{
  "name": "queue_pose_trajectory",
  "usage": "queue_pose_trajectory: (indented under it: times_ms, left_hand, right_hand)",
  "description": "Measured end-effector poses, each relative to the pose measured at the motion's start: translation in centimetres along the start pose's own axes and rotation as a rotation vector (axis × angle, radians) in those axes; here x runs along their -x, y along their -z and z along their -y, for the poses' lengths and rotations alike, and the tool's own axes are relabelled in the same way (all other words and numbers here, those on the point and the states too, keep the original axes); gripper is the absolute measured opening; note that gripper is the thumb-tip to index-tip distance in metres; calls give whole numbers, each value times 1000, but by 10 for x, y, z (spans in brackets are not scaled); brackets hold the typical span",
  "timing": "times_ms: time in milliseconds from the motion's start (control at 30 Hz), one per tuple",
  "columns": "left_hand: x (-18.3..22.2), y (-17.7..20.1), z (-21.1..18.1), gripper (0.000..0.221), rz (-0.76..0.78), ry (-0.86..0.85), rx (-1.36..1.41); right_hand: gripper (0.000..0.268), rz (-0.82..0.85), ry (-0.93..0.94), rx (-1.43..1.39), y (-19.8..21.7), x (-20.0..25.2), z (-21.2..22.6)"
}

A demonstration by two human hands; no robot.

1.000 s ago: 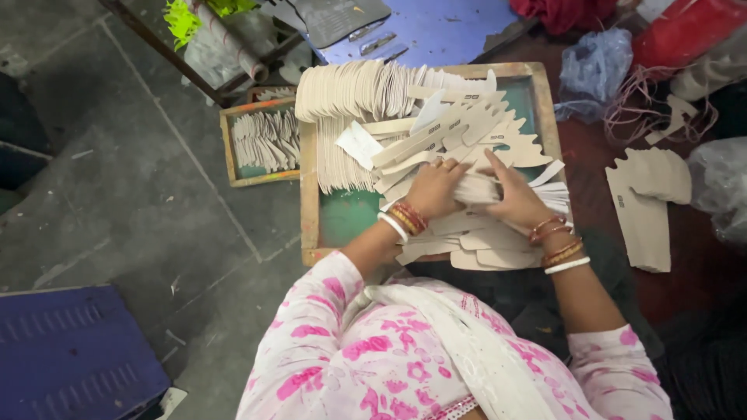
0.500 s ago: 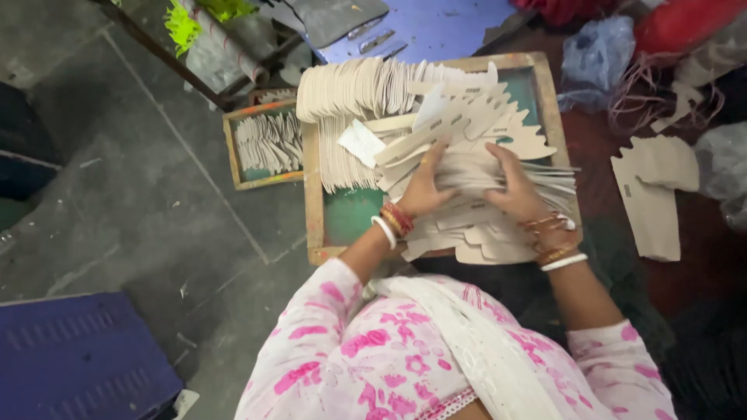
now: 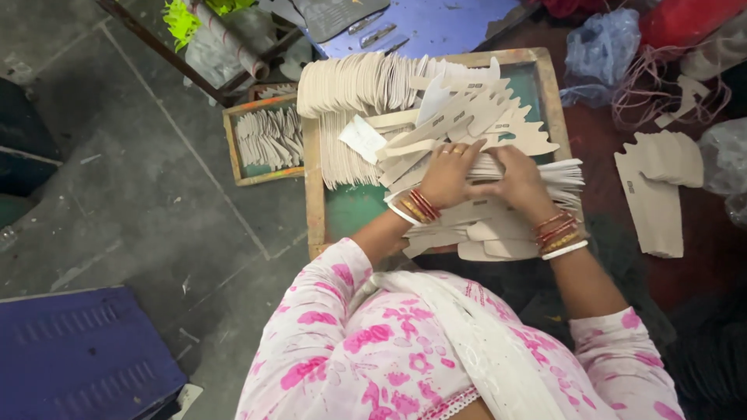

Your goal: Sorting and counting paper patterns or templates at a workbench in a print shop.

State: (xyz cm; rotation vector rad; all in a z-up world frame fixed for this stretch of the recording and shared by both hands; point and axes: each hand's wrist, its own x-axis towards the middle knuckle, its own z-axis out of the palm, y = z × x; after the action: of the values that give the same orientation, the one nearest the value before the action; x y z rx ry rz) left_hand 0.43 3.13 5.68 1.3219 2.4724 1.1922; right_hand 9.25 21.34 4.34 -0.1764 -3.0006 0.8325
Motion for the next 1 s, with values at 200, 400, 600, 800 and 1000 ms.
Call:
queue_pose_trajectory:
  times_ms: [200, 400, 600, 800, 1000]
  left_hand:
    - [16, 17, 17, 89, 89, -58, -28]
    - [32, -27, 68, 94, -39, 3, 160]
    - [38, -31, 38, 104, -141, 0, 213]
    - [16, -22, 25, 101, -15, 87, -119]
    - [12, 13, -5, 75, -34, 43, -131]
  right_hand:
    - [73, -89, 190, -56, 12, 1, 20]
    - [106, 67, 82, -359, -5, 2, -13]
    - [104, -37, 213, -376, -26, 8, -17]
    - [103, -16, 312, -116, -18, 2, 7]
    - [89, -55, 148, -227, 25, 1, 29]
